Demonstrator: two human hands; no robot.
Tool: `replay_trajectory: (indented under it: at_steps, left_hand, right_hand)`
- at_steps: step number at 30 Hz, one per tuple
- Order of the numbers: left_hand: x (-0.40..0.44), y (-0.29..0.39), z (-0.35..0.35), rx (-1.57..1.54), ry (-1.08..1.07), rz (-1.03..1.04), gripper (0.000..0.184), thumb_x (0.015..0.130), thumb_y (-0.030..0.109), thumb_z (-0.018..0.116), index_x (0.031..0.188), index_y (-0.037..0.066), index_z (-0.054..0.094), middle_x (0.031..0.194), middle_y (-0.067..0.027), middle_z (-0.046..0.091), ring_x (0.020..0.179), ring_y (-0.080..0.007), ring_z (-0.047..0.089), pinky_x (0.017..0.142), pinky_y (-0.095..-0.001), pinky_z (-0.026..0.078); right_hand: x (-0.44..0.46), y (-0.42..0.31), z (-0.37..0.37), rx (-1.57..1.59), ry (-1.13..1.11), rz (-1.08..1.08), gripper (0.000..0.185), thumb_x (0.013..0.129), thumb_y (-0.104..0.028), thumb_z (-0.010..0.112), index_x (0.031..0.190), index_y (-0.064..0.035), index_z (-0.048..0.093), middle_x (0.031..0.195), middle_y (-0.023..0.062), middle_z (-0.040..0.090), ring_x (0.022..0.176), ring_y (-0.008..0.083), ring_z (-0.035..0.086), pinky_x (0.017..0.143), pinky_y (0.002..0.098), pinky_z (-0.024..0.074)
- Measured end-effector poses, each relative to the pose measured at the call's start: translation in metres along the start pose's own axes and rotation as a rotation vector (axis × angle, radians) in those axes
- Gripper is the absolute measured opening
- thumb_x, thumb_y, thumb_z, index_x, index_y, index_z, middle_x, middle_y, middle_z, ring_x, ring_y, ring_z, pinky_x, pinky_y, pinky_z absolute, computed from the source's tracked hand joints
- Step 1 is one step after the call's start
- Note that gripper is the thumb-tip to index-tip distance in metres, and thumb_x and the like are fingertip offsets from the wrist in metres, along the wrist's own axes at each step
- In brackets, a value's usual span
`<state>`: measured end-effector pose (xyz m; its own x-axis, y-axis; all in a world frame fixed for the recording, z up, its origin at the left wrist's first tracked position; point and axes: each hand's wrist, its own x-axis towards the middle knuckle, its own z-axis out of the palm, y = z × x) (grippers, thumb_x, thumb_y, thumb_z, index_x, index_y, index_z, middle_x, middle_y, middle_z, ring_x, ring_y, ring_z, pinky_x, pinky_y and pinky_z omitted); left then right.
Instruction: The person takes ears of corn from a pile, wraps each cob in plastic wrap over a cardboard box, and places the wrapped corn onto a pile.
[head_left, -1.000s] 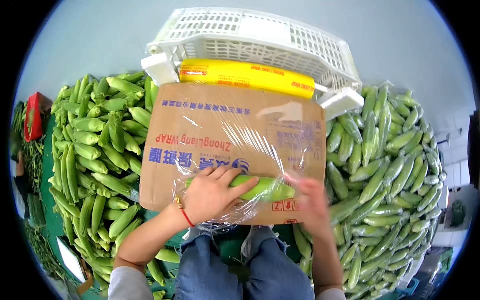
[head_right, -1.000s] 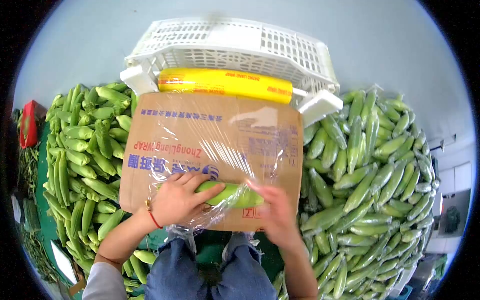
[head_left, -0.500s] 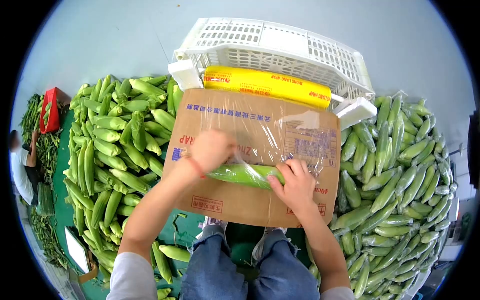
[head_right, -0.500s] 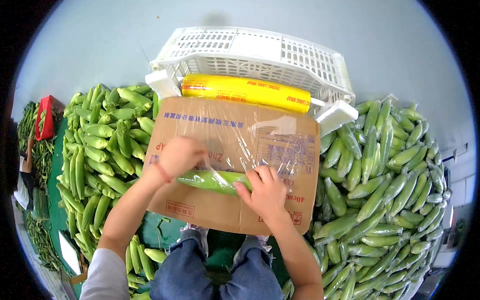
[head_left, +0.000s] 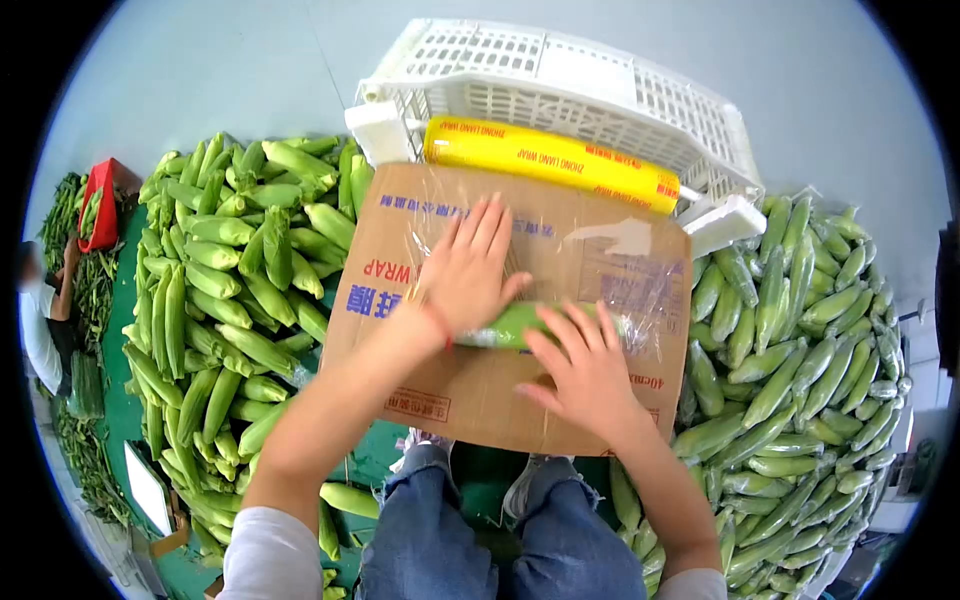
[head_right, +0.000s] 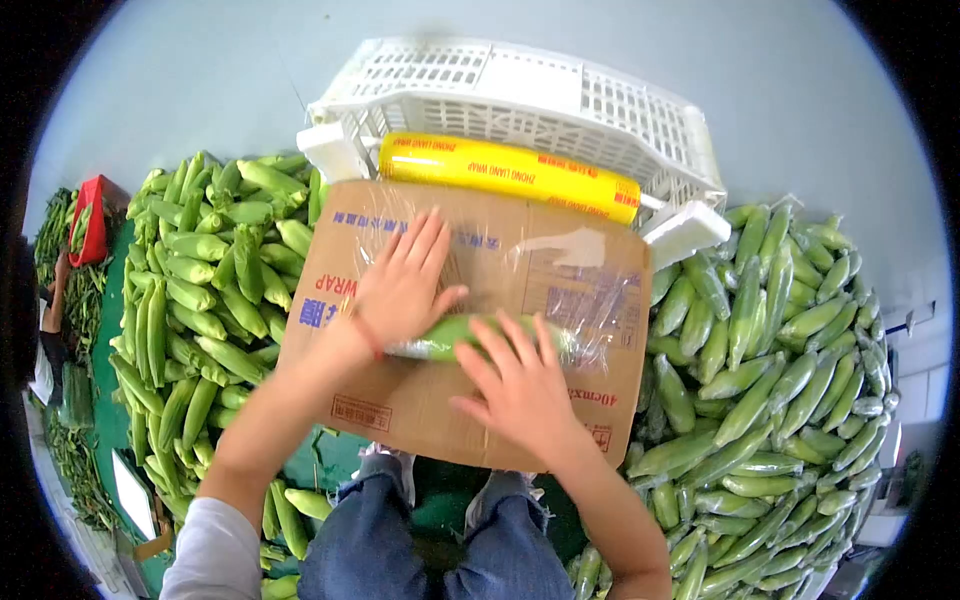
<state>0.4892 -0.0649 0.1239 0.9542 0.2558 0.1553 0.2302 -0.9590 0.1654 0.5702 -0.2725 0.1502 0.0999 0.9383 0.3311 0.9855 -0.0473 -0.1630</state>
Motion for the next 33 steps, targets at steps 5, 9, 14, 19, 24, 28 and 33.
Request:
replay_trajectory:
  at_steps: [5,9,14,19,24,28,33]
  left_hand:
    - [0.088,-0.022,0.008,0.033,-0.484,0.117,0.092,0.079,0.034,0.071,0.143,-0.012,0.024,0.154,-0.0290,0.018,0.144,-0.0371,0.020,0.117,-0.0383,0.024]
    - [0.089,-0.018,0.001,-0.004,-0.565,0.082,0.101,0.073,0.037,0.077,0.143,-0.012,0.024,0.154,-0.0279,0.017,0.143,-0.0375,0.022,0.116,-0.0372,0.027]
    - [0.078,-0.028,0.003,-0.125,-0.462,0.121,0.094,0.075,0.040,0.075,0.142,-0.009,0.031,0.153,-0.0258,0.025,0.142,-0.0369,0.027,0.114,-0.0370,0.030]
    - [-0.002,-0.002,-0.023,-0.825,0.336,0.087,0.053,0.092,0.031,0.057,0.136,0.004,0.051,0.144,-0.0218,0.045,0.137,-0.0390,0.037,0.113,-0.0427,0.030]
    - [-0.046,0.050,-0.016,-1.026,0.539,0.140,0.054,0.090,0.023,0.059,0.141,0.011,0.045,0.136,-0.0236,0.051,0.125,-0.0381,0.050,0.100,-0.0513,0.044]
    - [-0.038,0.057,-0.031,-2.581,0.342,-0.022,0.052,0.094,0.024,0.055,0.142,0.017,0.035,0.110,-0.0161,0.059,0.089,-0.0292,0.063,0.076,-0.0435,0.054]
    - [-0.047,0.032,-0.033,-1.999,0.447,-0.568,0.025,0.103,0.036,0.040,0.109,0.013,0.047,0.084,-0.0068,0.052,0.074,-0.0197,0.058,0.068,-0.0357,0.053]
  right_hand:
    - [0.049,0.056,0.025,-0.086,-0.110,-0.013,0.056,0.068,-0.044,0.077,0.107,-0.0097,0.057,0.102,0.0097,0.060,0.099,0.0278,0.058,0.084,0.0420,0.0492]
    - [0.036,0.035,0.020,0.073,-0.123,-0.009,0.050,0.067,-0.043,0.078,0.095,-0.0093,0.054,0.083,0.0099,0.062,0.078,0.0277,0.064,0.064,0.0399,0.0531]
    - [-0.029,-0.027,-0.030,0.473,-0.798,0.039,0.059,0.073,-0.052,0.073,0.109,-0.0066,0.060,0.097,0.0143,0.066,0.082,0.0309,0.067,0.070,0.0402,0.0543]
    - [-0.091,-0.038,-0.033,0.858,-0.476,0.545,0.064,0.081,-0.052,0.067,0.124,-0.0075,0.054,0.101,0.0168,0.066,0.084,0.0304,0.067,0.071,0.0410,0.0550]
    - [-0.052,-0.048,-0.028,2.334,-0.571,1.114,0.075,0.090,-0.062,0.050,0.135,-0.0023,0.042,0.086,0.0195,0.061,0.066,0.0295,0.061,0.052,0.0390,0.0520]
    - [-0.021,-0.077,0.016,3.330,-0.609,0.292,0.080,0.091,-0.070,0.034,0.138,-0.0053,0.040,0.091,0.0224,0.061,0.060,0.0271,0.059,0.044,0.0339,0.0480]
    - [-0.037,-0.055,0.002,2.476,-0.456,1.120,0.088,0.088,-0.069,0.049,0.145,-0.0051,0.028,0.094,0.0201,0.061,0.052,0.0221,0.054,0.040,0.0276,0.0424]
